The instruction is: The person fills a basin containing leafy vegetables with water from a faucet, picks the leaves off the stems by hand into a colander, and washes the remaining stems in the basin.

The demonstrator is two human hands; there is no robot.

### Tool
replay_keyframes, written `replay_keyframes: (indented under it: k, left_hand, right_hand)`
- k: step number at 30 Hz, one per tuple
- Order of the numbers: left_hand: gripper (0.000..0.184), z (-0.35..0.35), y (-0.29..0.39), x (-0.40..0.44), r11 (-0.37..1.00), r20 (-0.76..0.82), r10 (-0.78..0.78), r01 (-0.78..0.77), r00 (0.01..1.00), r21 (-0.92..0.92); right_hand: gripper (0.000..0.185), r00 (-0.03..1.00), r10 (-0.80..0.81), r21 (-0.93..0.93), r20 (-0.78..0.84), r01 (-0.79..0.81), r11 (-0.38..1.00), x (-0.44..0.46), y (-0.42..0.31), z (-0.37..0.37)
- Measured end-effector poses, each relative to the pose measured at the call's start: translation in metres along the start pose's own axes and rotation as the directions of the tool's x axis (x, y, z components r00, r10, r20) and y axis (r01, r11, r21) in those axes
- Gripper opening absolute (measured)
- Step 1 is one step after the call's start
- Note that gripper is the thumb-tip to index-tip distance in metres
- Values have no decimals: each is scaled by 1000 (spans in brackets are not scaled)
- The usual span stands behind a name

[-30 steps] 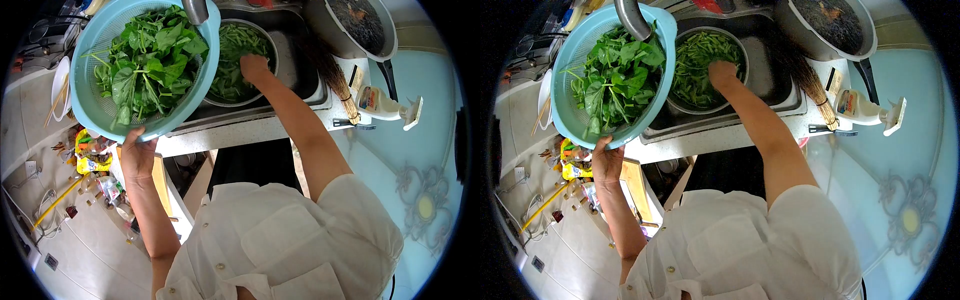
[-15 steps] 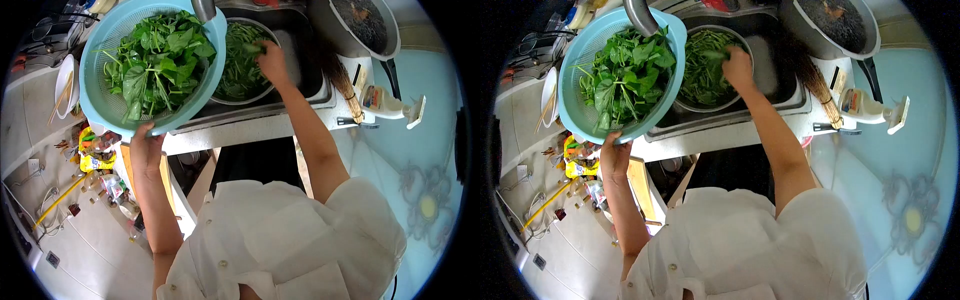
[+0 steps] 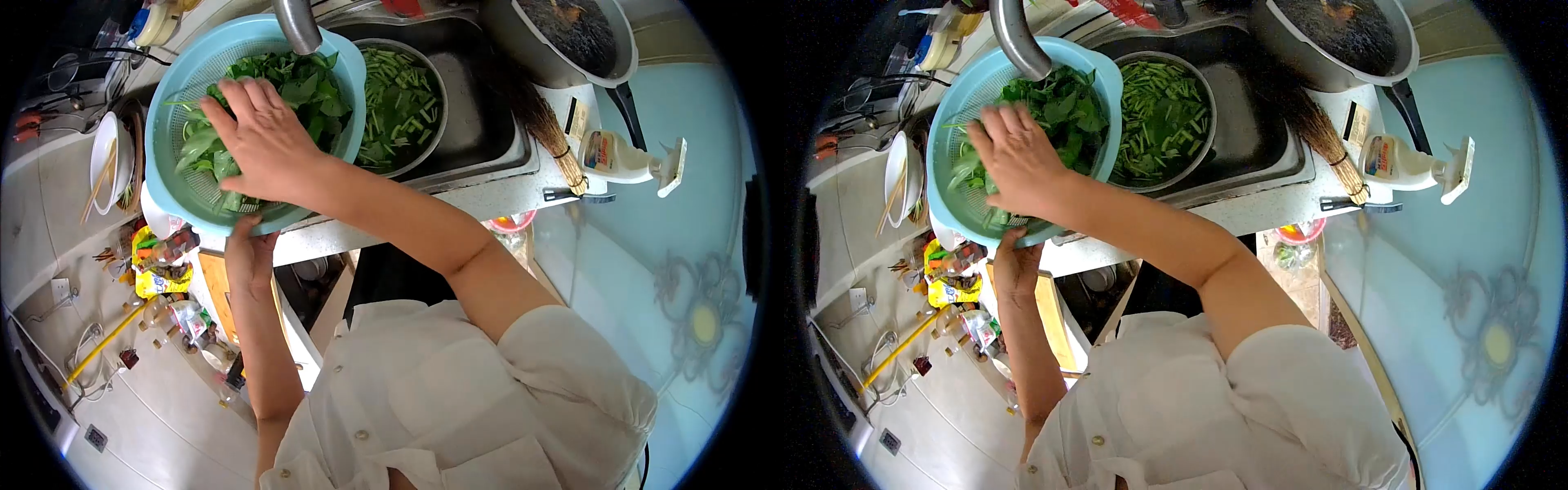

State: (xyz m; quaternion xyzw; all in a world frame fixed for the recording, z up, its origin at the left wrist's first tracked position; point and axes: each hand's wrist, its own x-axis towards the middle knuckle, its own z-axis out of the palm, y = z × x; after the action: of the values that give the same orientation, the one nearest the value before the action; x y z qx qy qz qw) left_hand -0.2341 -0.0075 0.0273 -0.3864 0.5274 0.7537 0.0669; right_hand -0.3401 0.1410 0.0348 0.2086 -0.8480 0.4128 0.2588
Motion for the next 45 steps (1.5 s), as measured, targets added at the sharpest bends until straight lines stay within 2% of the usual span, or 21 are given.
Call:
replay_keyframes:
  k: [4, 6, 8, 10, 12, 14, 18, 20, 21, 23, 24, 26, 30, 32, 33, 35, 36, 38, 39, 42, 45]
  left_hand:
    - [29, 4, 3, -3, 1000, 0, -6, 6, 1000, -19]
    - [25, 5, 8, -5, 999, 5, 18, -18, 1000, -34]
    - [31, -2, 13, -3, 1000, -26, 6, -6, 1000, -29]
    - [29, -2, 21, -5, 999, -22, 24, -25, 999, -47]
    - [30, 0, 25, -7, 995, -5, 91, -91, 996, -39]
    - [29, 4, 31, -10, 997, -26, 73, -74, 997, -34]
    - [26, 6, 39, -12, 994, -8, 107, -107, 994, -37]
    - [26, 4, 41, -12, 994, -8, 100, -100, 995, -40]
    - [26, 5, 42, -13, 994, -9, 99, -99, 995, -37]
    - [26, 9, 42, -17, 991, -40, 127, -129, 991, -46]
    - [26, 7, 41, -17, 991, -45, 126, -128, 991, -49]
    - [26, 2, 41, -15, 993, -37, 109, -110, 993, -46]
    - [27, 6, 43, -19, 991, -32, 124, -125, 992, -50]
    - [28, 1, 43, -19, 992, -21, 111, -112, 994, -61]
    - [28, 2, 42, -20, 992, -26, 109, -111, 994, -60]
    - [29, 5, 42, -21, 989, -80, 140, -143, 987, -38]
    - [29, 3, 41, -21, 989, -80, 137, -140, 987, -37]
    - [29, 0, 41, -18, 990, -50, 122, -125, 991, -61]
    - [29, 1, 41, -19, 990, -49, 124, -126, 991, -60]
    - [28, 3, 42, -23, 993, -61, 105, -108, 993, -39]
    - [28, 1, 39, -20, 991, -37, 111, -114, 993, -72]
  right_hand:
    - [53, 1000, -1, -39, -9, 0, 999, -8, 3, -3]
    - [40, 997, 40, 397, -68, -10, 918, -15, 18, -31]
    - [34, 984, 150, 279, -100, -117, 953, -35, 52, -57]
    - [32, 923, 382, 160, -44, -371, 915, -71, 107, -51]
    - [28, 750, 566, -147, 343, -552, 821, -110, 148, -32]
    - [19, 549, 512, -223, 661, -508, 832, -137, 158, -6]
    - [14, 554, 502, -394, 664, -311, 865, -176, 150, 54]
    - [20, 61, 604, -578, 795, -228, 783, -154, 156, 52]
    - [20, 60, 603, -577, 795, -231, 783, -147, 159, 47]
    - [35, 72, 632, -522, 772, -496, 694, -134, 169, 32]
    - [35, 69, 629, -522, 774, -492, 697, -135, 170, 22]
    - [57, 631, 438, -248, 641, -370, 896, -135, 168, 5]
    - [72, 542, 422, -155, 727, -470, 869, -106, 155, -5]
    - [78, 399, 627, -447, 669, -457, 769, -86, 141, -1]
    - [78, 396, 625, -445, 673, -458, 769, -86, 135, 9]
    - [60, 473, 493, -426, 730, -249, 870, -92, 124, 36]
    - [60, 471, 495, -427, 731, -251, 869, -103, 125, 51]
    - [39, 455, 364, -390, 812, -41, 920, -126, 142, 88]
    - [18, 430, 430, -463, 794, -31, 886, -130, 145, 88]
    - [17, 335, 596, -543, 730, -245, 803, -137, 164, 69]
    - [25, 412, 595, -451, 690, -399, 798, -125, 165, 6]
